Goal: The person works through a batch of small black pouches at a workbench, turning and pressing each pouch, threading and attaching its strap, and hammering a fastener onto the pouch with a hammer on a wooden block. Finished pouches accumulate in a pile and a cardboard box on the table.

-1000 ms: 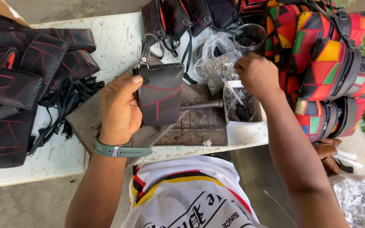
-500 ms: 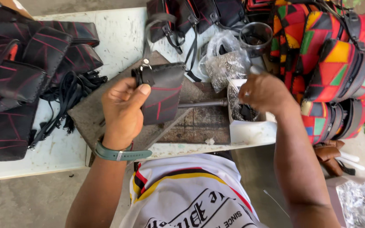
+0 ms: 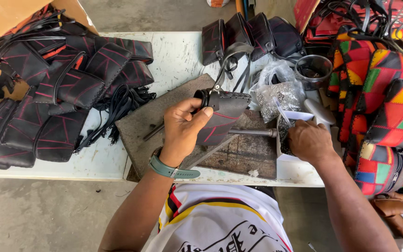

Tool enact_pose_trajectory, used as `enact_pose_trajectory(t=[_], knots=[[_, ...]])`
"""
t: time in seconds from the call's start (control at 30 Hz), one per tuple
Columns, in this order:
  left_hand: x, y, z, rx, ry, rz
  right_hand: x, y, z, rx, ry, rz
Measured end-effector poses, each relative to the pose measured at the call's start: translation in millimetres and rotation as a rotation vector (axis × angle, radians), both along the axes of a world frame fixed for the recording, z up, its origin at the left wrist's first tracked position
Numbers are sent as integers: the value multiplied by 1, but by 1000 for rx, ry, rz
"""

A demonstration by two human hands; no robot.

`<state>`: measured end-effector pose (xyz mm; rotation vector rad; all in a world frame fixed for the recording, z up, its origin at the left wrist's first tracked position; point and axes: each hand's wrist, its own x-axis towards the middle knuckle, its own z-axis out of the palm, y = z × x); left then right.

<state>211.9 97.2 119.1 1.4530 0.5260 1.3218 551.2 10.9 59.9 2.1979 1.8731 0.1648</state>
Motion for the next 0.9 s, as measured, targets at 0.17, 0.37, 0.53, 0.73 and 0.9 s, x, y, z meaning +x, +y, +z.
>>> enact_pose_trajectory(t=[0.17,0.37,0.53,0.73,0.9], knots=[[2,5,-5,-160,-237,-177,3,-5,-4,12,25,-23],[5,9,-3,-290,-390,-289,9,-3,-3,93,44,64],[6,8,-7,-92,-120,-102,-2,-16,40,341,405,87],[13,4,-11,14,27,-52,-83,-25,112,822,995,437],[15,5,-15,-7,-57,-142,-143,8,152,889,909,531]])
